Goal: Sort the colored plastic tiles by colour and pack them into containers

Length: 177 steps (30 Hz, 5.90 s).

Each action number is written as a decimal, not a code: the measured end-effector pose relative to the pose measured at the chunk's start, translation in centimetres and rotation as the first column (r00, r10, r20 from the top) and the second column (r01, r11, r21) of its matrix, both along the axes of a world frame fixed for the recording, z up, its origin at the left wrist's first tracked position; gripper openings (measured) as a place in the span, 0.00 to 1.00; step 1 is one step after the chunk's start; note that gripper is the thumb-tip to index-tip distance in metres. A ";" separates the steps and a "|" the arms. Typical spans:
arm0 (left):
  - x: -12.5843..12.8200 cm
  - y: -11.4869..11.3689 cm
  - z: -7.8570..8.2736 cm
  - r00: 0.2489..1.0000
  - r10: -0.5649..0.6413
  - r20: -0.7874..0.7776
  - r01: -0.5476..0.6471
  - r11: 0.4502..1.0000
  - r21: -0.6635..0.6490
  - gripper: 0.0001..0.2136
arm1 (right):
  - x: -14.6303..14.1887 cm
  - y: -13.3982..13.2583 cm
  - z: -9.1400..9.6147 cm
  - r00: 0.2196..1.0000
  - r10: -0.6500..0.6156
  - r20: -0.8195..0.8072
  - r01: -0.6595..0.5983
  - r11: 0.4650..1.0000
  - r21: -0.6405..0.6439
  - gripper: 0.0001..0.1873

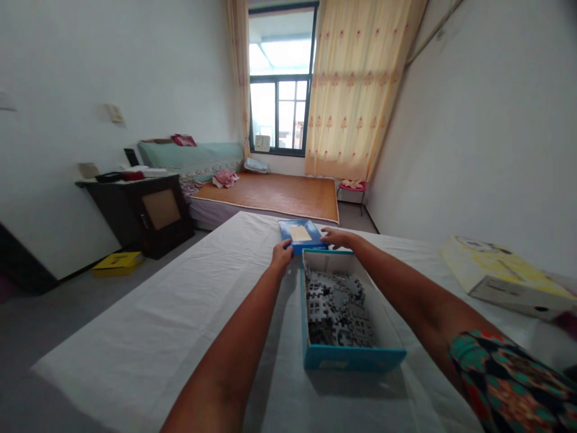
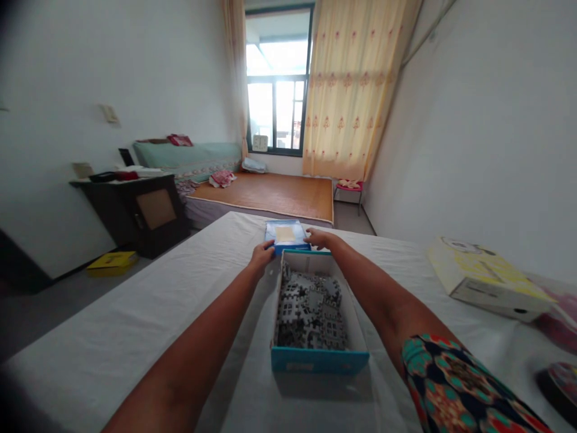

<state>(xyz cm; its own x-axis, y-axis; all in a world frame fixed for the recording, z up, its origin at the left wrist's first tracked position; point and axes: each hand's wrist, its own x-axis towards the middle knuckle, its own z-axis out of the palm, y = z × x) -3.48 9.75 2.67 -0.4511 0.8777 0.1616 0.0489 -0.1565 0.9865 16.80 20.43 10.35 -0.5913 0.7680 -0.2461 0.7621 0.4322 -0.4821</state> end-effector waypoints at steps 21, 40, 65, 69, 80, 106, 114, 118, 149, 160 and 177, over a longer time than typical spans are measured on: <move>7.9 -23.0 7.7 0.750 -0.385 -0.538 0.326 0.923 -0.207 0.26 | 13.7 -24.2 1.1 0.745 -0.405 -0.531 0.304 0.914 -0.270 0.23; 9.3 -19.9 2.8 0.644 -0.457 -0.614 0.487 0.863 -0.132 0.45 | 17.0 -27.7 -3.9 0.630 -0.424 -0.650 0.225 0.901 -0.370 0.46; 39.4 -14.1 1.1 0.345 -0.772 -0.533 0.850 0.498 -0.172 0.46 | 44.5 -32.3 -4.8 0.272 -0.793 -0.545 0.934 0.354 -0.050 0.31; 33.8 -15.2 0.3 0.265 -0.821 -0.505 0.895 0.404 -0.188 0.41 | 45.2 -34.2 -2.9 0.370 -0.834 -0.409 0.915 0.250 0.317 0.27; 20.4 -15.3 2.1 0.285 -0.681 -0.674 0.733 0.608 -0.304 0.12 | 17.6 -28.2 -1.2 0.834 0.040 -0.551 0.169 0.931 0.323 0.26; 19.2 -14.6 -7.4 0.113 -0.518 -0.848 0.791 0.564 -0.239 0.11 | 13.9 -26.1 -7.2 0.765 -0.069 -0.640 -0.042 0.987 -0.156 0.32; 18.7 -16.0 -5.6 0.080 -0.490 -0.868 0.838 0.505 -0.207 0.10 | 14.0 -26.1 -7.6 0.779 -0.053 -0.624 -0.051 0.988 -0.148 0.31; 18.7 -16.4 -4.1 0.087 -0.498 -0.863 0.848 0.492 -0.198 0.09 | 14.0 -26.1 -7.6 0.758 -0.025 -0.651 -0.075 0.989 -0.126 0.29; 18.8 -16.3 -4.0 0.067 -0.387 -0.920 0.851 0.503 -0.150 0.08 | 14.3 -25.7 -8.1 0.735 0.042 -0.677 -0.120 0.990 -0.069 0.27; 18.8 -16.4 -4.2 0.091 -0.373 -0.924 0.849 0.514 -0.124 0.09 | 14.2 -25.9 -7.9 0.743 0.036 -0.669 -0.103 0.993 -0.061 0.29; 18.7 -16.3 -4.1 0.058 -0.414 -0.909 0.845 0.505 -0.177 0.10 | 14.3 -25.7 -8.0 0.729 0.056 -0.683 -0.118 0.992 -0.044 0.28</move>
<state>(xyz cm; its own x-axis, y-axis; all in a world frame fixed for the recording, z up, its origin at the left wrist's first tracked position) 15.21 -6.59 -1.48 0.8013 0.5080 0.3161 0.3958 -0.8462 0.3567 31.06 -5.29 2.34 -0.6873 0.7010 0.1905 0.1791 0.4177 -0.8907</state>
